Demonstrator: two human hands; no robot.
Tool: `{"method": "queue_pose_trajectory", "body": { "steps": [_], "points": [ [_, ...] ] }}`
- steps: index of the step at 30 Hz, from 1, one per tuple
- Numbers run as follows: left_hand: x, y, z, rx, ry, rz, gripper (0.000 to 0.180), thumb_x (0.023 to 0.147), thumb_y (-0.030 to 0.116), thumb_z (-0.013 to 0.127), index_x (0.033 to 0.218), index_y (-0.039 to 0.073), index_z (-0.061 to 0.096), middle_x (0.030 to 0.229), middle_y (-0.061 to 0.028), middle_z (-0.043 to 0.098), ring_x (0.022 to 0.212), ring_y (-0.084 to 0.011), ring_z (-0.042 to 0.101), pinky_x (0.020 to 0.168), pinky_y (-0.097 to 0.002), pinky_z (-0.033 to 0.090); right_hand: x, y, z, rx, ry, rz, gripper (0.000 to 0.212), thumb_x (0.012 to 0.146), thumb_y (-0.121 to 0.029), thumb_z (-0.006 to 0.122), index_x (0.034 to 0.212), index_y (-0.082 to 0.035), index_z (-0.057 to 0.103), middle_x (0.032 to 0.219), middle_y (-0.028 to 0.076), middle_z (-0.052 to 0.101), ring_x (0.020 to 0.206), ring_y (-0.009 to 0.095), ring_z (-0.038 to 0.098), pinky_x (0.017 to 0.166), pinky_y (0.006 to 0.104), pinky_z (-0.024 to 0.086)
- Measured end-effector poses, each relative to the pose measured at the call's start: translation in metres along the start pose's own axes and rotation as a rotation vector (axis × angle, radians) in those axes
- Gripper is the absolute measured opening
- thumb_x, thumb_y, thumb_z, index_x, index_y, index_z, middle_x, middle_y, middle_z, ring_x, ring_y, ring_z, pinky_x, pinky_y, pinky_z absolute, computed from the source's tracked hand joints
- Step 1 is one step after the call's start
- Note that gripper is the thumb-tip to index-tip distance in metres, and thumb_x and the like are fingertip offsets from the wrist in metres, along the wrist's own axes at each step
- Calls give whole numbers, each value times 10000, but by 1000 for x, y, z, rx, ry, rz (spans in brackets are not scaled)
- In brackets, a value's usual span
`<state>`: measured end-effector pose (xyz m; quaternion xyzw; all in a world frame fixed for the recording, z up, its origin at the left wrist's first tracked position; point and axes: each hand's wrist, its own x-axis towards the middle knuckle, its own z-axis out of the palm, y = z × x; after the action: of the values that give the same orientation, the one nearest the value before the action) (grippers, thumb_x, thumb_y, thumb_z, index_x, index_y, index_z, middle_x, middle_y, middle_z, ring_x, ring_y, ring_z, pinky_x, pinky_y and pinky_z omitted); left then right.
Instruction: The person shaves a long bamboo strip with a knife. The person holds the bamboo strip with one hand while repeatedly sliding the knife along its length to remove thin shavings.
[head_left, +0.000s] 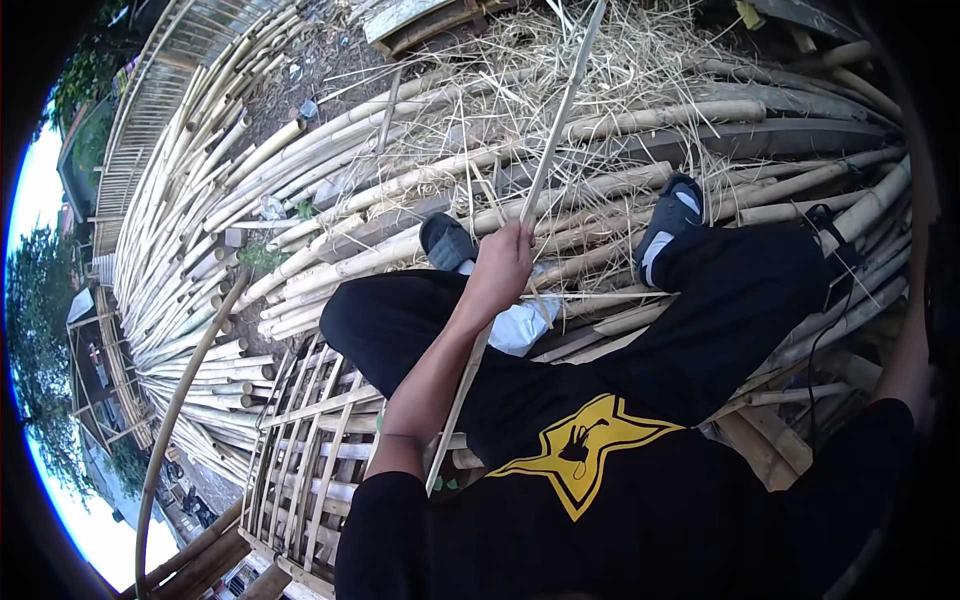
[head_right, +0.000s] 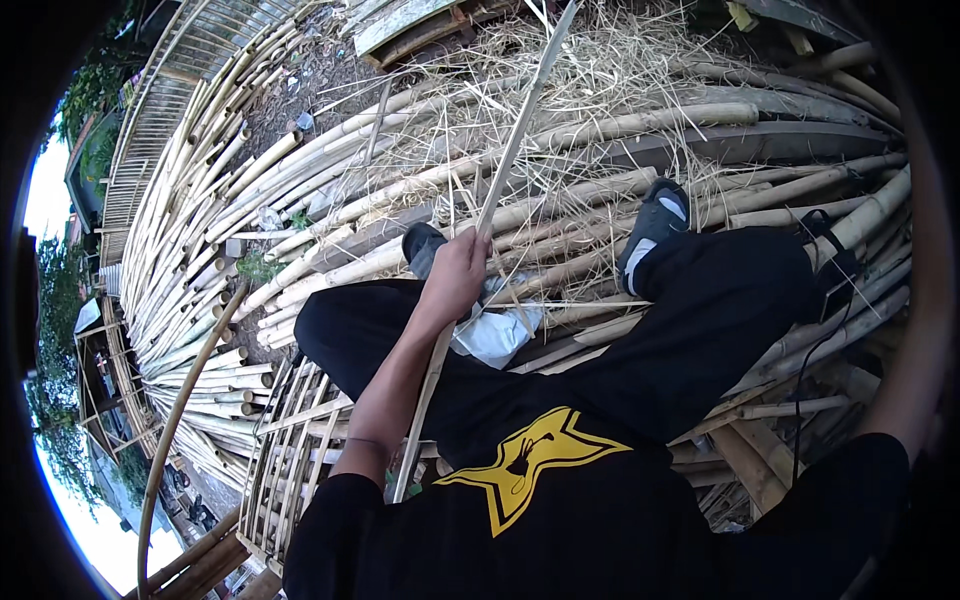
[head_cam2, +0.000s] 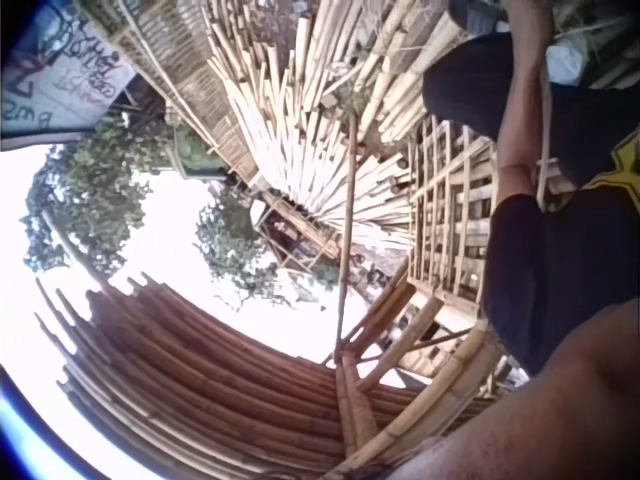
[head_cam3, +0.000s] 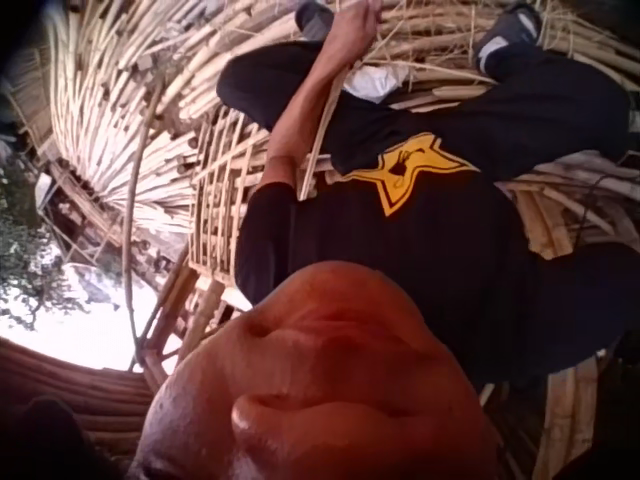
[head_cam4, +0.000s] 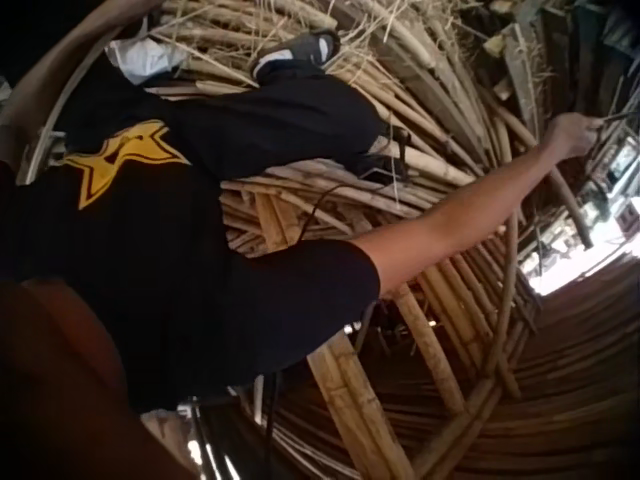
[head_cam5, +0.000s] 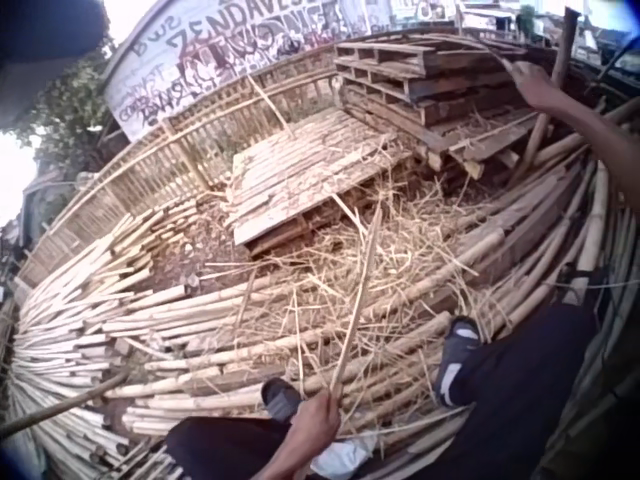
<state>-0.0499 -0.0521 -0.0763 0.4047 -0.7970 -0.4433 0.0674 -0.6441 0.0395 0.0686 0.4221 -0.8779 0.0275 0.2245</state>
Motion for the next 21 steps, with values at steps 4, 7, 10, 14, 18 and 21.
{"method": "queue_pose_trajectory", "body": {
  "steps": [4, 7, 10, 14, 18, 21],
  "points": [
    [-11, -10, -10, 10, 60, -41, 288, 952, 190, 445, 810, -48, 526, 630, -213, 535, 572, -334, 556, 550, -395, 418, -66, -181, -4, 516, -261, -360, 402, 974, -371, 355, 1045, -19, 536, 746, 222, 586, 714, 379, 583, 658, 431, 437],
    [0, 11, -2, -11, 11, -38, 256, 939, 147, 437, 807, -55, 521, 678, -267, 562, 692, -446, 567, 622, -471, 437, -148, -243, -7, 633, -683, -448, 367, 970, -334, 380, 867, 3, 480, 641, 208, 508, 638, 402, 511, 616, 482, 388],
    [-1, 14, -3, 28, 46, -7, 258, 939, 147, 437, 799, -56, 512, 680, -268, 562, 689, -447, 566, 615, -472, 432, -194, -297, -18, 666, -768, -674, 369, 966, -335, 365, 895, 3, 493, 636, 212, 556, 656, 418, 569, 629, 504, 439],
    [-10, 18, -7, -7, 94, -13, 255, 939, 138, 440, 784, -57, 494, 681, -279, 556, 676, -450, 564, 589, -489, 414, -221, -322, -25, 745, -779, -765, 369, 963, -346, 370, 899, -5, 495, 606, 217, 550, 642, 428, 575, 607, 514, 443],
    [-18, 16, -1, 21, 57, -40, 271, 948, 163, 450, 787, -49, 504, 640, -247, 532, 631, -414, 554, 571, -427, 420, -177, -298, 21, 504, -729, -588, 378, 966, -368, 362, 940, -34, 536, 636, 173, 580, 660, 377, 600, 601, 483, 463],
    [-22, 21, 10, 20, 15, 59, 254, 944, 152, 452, 791, -48, 488, 638, -248, 527, 640, -425, 551, 572, -436, 420, -72, -188, 71, 234, -320, -395, 460, 969, -421, 313, 1006, -33, 559, 742, 202, 626, 704, 393, 609, 645, 491, 484]
  ]
}}
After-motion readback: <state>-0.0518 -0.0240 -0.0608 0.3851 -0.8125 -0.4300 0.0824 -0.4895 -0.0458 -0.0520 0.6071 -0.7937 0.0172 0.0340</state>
